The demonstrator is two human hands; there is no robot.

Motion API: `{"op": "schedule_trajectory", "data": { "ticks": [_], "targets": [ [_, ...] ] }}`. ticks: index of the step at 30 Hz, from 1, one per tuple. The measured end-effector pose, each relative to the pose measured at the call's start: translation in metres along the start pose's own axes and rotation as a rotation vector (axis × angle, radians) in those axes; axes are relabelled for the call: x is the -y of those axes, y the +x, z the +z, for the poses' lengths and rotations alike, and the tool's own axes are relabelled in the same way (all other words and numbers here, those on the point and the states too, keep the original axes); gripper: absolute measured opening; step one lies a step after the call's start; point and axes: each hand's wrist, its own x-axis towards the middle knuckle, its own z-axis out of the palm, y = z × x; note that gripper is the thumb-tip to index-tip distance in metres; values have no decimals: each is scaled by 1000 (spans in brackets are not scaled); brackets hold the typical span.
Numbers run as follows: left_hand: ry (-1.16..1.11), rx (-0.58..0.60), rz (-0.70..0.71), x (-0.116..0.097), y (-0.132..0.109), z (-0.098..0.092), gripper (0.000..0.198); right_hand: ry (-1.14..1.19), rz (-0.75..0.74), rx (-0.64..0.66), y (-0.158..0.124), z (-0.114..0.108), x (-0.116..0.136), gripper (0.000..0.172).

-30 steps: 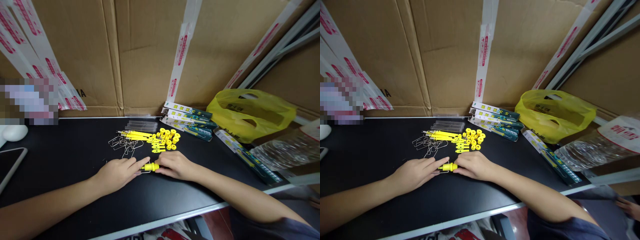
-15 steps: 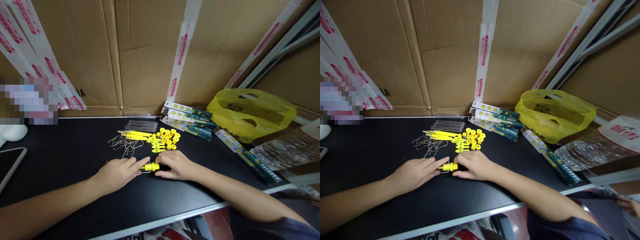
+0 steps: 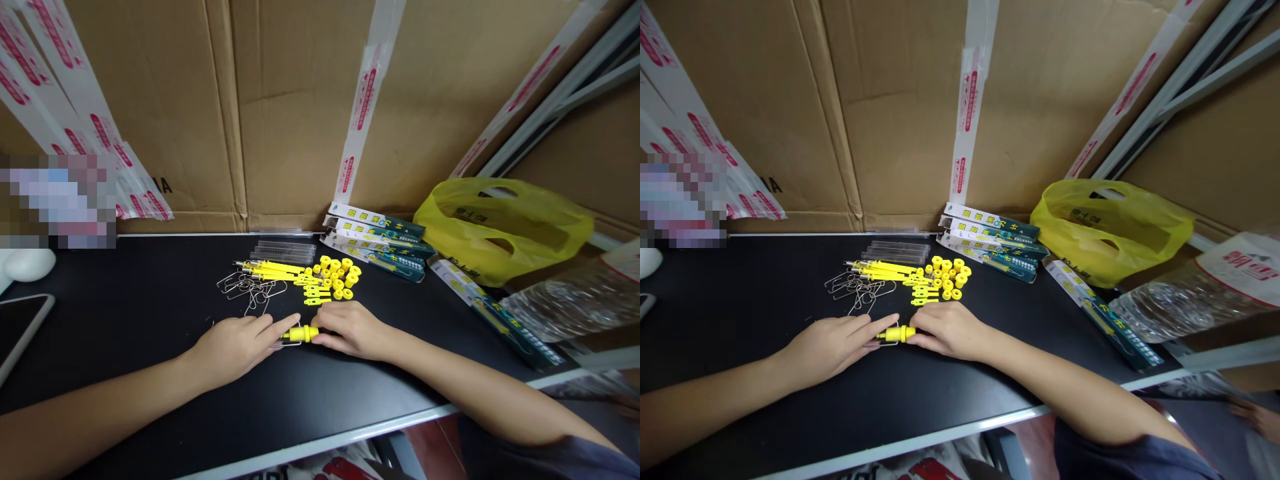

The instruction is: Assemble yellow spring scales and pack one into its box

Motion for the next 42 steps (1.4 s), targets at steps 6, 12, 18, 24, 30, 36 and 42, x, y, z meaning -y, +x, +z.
{"op": "schedule_trajectory", "data": {
  "ticks": [6, 12, 18, 24, 30, 36, 42],
  "targets": [
    [7, 6, 2, 0, -1, -1, 45, 0, -22, -25, 0, 0, 1, 28],
    [7, 11, -5, 0, -1, -2, 46, -14, -51, -44, -1, 0, 0, 21],
    [6, 16, -5, 0, 0, -1, 46, -14, -70, -60, -1, 1, 1, 16],
    [0, 31, 2, 0, 0, -2, 46, -12, -23, -53, 0, 1, 0, 26],
    [-2, 37, 2, 0, -1, -1, 46, -35, 5, -4, 0, 1, -1, 30],
    [-17, 21, -3, 0, 0, -2, 45, 11, -6, -16, 0, 2, 0, 24],
    [-21, 32, -6, 0, 0, -2, 45, 14, -13, -17, 0, 1, 0, 23]
  ]
}}
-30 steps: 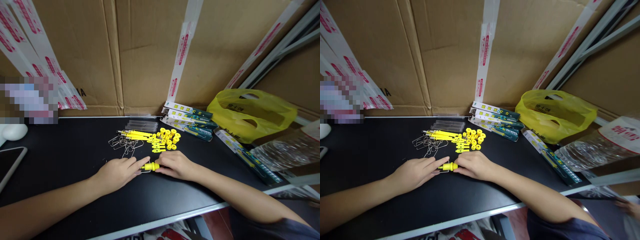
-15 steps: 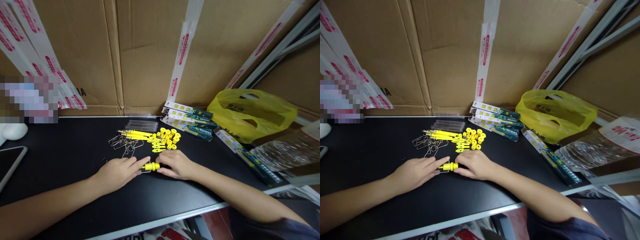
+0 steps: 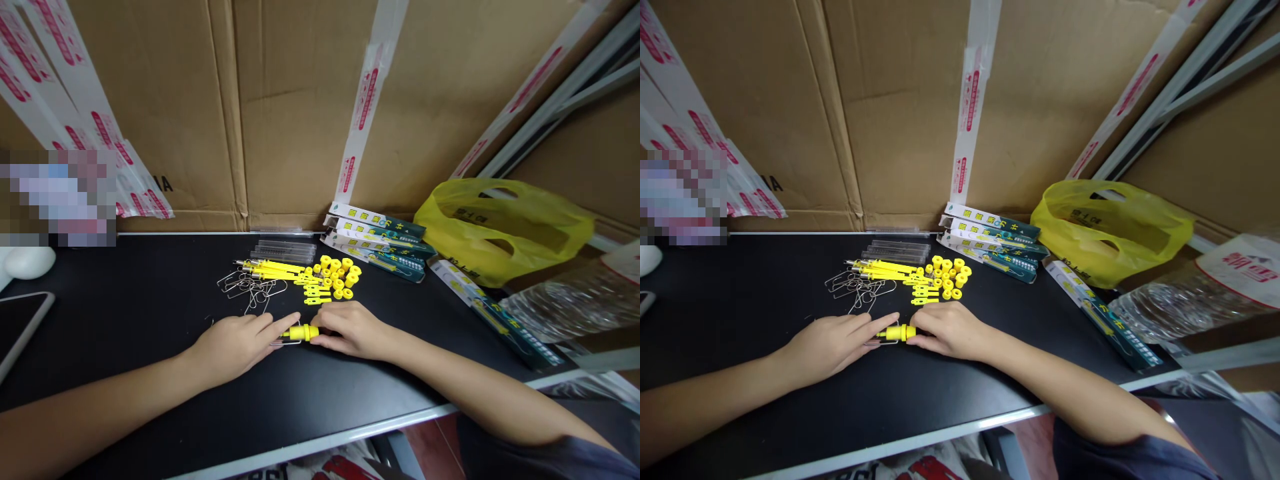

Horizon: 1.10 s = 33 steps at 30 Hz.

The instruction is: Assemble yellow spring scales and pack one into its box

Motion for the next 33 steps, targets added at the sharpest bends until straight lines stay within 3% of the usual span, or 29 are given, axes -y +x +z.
{"op": "schedule_trajectory", "data": {
  "ticks": [9, 20, 33],
  "targets": [
    [14, -3, -10, 0, 0, 0, 45, 27, -14, -29, 0, 1, 0, 18],
    [-25, 14, 1, 1, 1, -1, 47, -34, 13, 30, 0, -1, 0, 28],
    [9, 24, -3, 0, 1, 0, 48, -4, -41, -8, -1, 1, 0, 13]
  ]
}}
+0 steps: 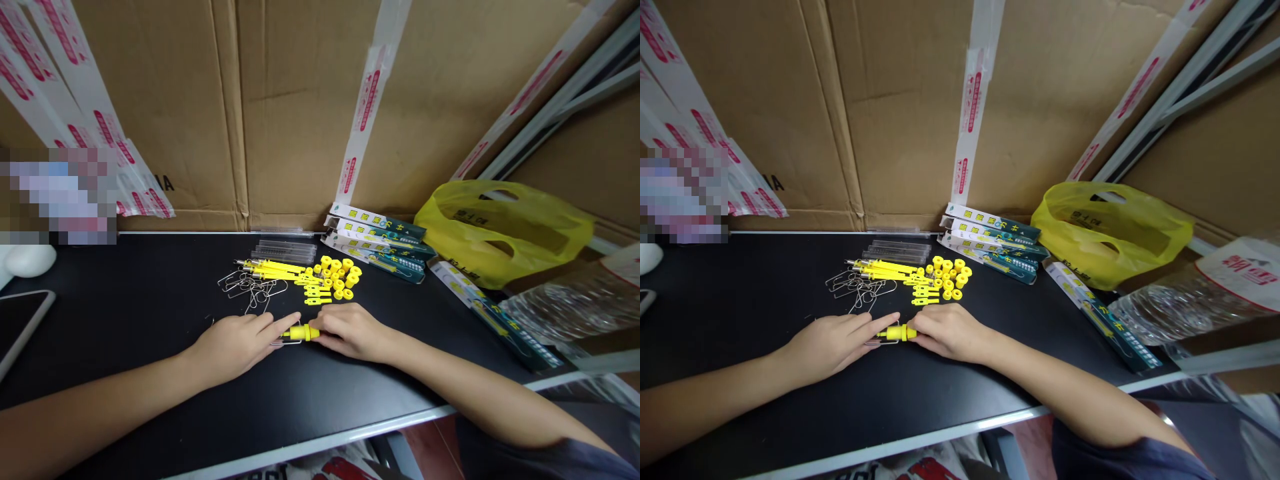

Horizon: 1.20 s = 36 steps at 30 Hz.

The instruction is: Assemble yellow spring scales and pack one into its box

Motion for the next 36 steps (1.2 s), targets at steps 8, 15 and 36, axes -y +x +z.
{"op": "schedule_trajectory", "data": {
  "ticks": [8, 15, 36],
  "targets": [
    [-24, 29, 12, 0, 1, -2, 49, 5, 41, 8, 2, -1, 0, 31],
    [-8, 41, 1, 0, 1, -1, 49, -27, 57, 43, 2, -2, 1, 29],
    [-48, 55, -5, 1, 1, -2, 50, 20, 57, -14, 0, 1, 1, 29]
  ]
}}
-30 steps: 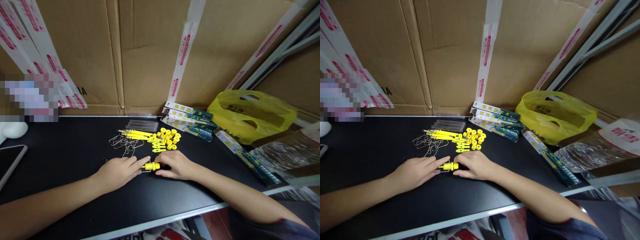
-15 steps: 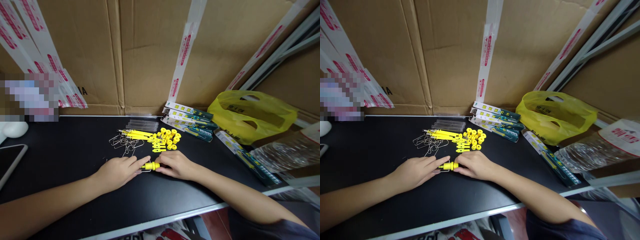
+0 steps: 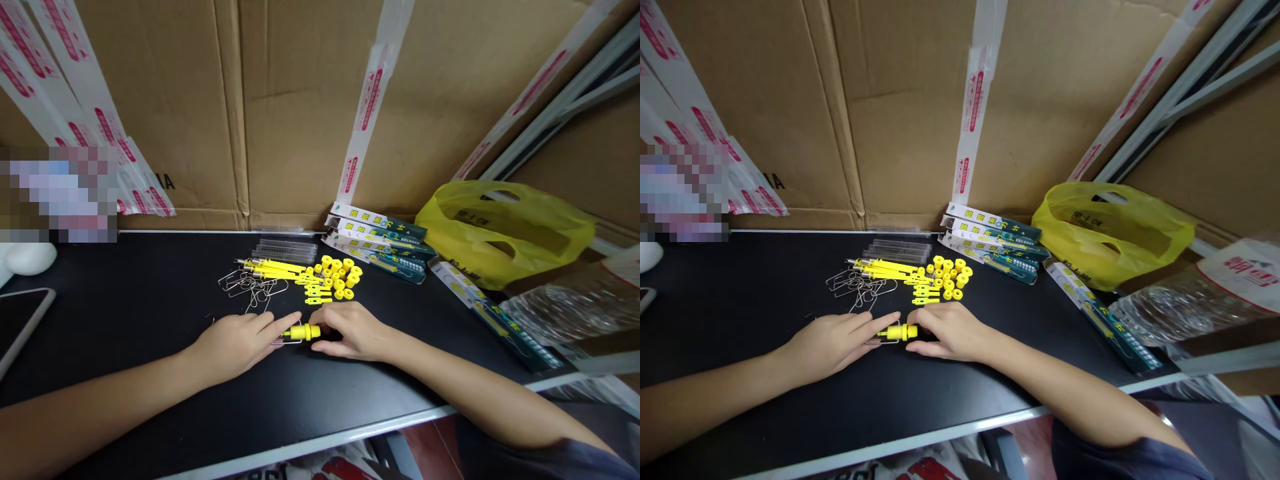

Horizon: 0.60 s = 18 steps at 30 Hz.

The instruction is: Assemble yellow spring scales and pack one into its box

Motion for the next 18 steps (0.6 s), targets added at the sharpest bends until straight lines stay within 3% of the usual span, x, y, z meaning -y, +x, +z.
{"op": "schedule_trajectory", "data": {
  "ticks": [9, 18],
  "targets": [
    [-2, 15, 3, -1, 0, -1, 50, -54, 9, 52, 2, -3, 1, 26],
    [-3, 4, -5, -1, -1, -1, 50, -9, -24, -15, -1, 0, 0, 18]
  ]
}}
